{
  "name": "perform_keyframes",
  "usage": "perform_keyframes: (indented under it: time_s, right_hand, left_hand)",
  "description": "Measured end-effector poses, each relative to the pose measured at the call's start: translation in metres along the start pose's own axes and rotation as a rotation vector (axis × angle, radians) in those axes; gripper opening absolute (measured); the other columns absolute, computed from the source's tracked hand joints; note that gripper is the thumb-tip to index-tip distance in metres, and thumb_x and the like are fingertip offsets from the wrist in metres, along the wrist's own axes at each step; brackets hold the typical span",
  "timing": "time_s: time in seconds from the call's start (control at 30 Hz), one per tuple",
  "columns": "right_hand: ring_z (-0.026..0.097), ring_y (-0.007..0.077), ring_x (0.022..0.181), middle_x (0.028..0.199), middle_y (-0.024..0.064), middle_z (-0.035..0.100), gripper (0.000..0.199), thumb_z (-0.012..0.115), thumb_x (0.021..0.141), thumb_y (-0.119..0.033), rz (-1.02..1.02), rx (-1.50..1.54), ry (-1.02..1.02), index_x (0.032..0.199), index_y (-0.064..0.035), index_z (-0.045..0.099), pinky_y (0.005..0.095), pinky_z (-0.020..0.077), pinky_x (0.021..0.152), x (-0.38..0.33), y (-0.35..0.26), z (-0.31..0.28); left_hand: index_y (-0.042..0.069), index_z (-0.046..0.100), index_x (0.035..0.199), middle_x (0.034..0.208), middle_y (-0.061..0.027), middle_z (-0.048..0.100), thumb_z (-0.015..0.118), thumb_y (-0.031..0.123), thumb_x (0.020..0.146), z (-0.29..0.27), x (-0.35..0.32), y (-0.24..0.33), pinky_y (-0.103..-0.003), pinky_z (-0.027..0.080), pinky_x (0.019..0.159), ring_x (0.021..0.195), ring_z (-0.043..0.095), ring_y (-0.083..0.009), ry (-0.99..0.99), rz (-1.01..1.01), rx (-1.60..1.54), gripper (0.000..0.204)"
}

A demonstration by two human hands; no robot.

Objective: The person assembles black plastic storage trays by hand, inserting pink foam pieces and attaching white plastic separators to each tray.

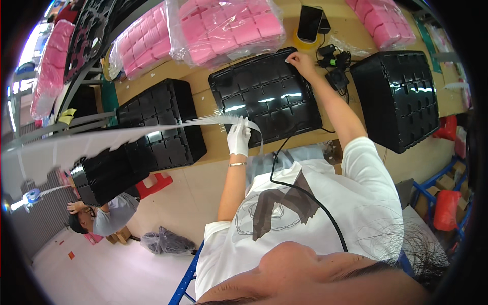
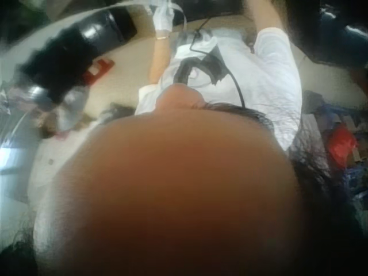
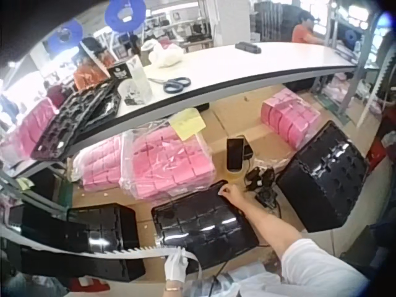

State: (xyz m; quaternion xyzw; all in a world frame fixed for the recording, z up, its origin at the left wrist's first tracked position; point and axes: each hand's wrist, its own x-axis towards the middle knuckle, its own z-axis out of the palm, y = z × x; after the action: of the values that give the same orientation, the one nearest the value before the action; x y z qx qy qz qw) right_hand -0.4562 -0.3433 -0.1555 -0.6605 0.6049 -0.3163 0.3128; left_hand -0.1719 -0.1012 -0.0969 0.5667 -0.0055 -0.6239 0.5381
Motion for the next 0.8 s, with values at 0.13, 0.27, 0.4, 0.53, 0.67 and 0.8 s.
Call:
perform_keyframes:
  time_s: [0.13,0.27,0.4,0.53,0.67,0.8]
  right_hand:
    - [0.063,0.0314,0.067,0.071,0.0144,0.063,0.013,0.071,0.082,-0.019,-0.198,-0.17,0.032,0.088,-0.0093,0.067,0.0407,0.0478,0.062,0.026,0.025,0.011]
    - [0.066,0.037,0.085,0.086,0.0173,0.068,0.014,0.069,0.081,-0.016,-0.072,-0.222,-0.05,0.089,-0.0059,0.063,0.0465,0.0507,0.075,0.029,0.024,0.011]
    - [0.065,0.0364,0.077,0.079,0.0171,0.067,0.015,0.07,0.082,-0.021,-0.152,-0.222,0.008,0.089,-0.0079,0.065,0.0446,0.0497,0.069,0.029,0.028,0.014]
    - [0.066,0.0371,0.078,0.081,0.0177,0.068,0.018,0.072,0.082,-0.022,-0.122,-0.271,0.018,0.089,-0.0073,0.064,0.0457,0.0501,0.069,0.031,0.026,0.017]
    - [0.067,0.0361,0.08,0.081,0.0159,0.069,0.018,0.072,0.081,-0.023,-0.062,-0.303,-0.016,0.089,-0.0081,0.064,0.0459,0.0517,0.073,0.03,0.019,0.017]
    - [0.067,0.0351,0.079,0.081,0.0164,0.069,0.018,0.072,0.081,-0.022,-0.041,-0.382,-0.004,0.089,-0.0083,0.065,0.0453,0.0509,0.07,0.033,0.029,0.02]
  left_hand:
    - [0.003,0.061,0.093,0.08,-0.0025,0.061,0.068,0.019,0.093,0.01,-0.004,0.0,-0.018,0.043,0.05,0.062,0.054,-0.0071,0.018,-0.01,0.027,0.017]
    - [0.003,0.061,0.093,0.08,-0.0023,0.061,0.068,0.018,0.093,0.008,-0.001,-0.002,-0.018,0.043,0.051,0.062,0.054,-0.0068,0.055,0.013,0.077,0.016]
    - [0.002,0.062,0.099,0.082,-0.0027,0.062,0.066,0.017,0.094,0.014,0.002,-0.003,-0.017,0.043,0.052,0.063,0.054,-0.006,0.045,0.009,0.094,0.017]
    - [0.001,0.062,0.103,0.087,-0.0043,0.064,0.065,0.017,0.095,0.023,0.002,-0.006,-0.017,0.043,0.052,0.064,0.054,-0.0059,0.057,-0.017,0.101,0.018]
    - [0.001,0.061,0.103,0.093,-0.0068,0.067,0.064,0.016,0.095,0.025,0.002,-0.008,-0.017,0.043,0.052,0.064,0.054,-0.006,0.023,-0.018,0.098,0.017]
    - [0.002,0.061,0.098,0.093,-0.0075,0.067,0.064,0.015,0.095,0.021,0.003,-0.01,-0.017,0.044,0.054,0.064,0.055,-0.0059,0.0,0.008,0.146,0.014]
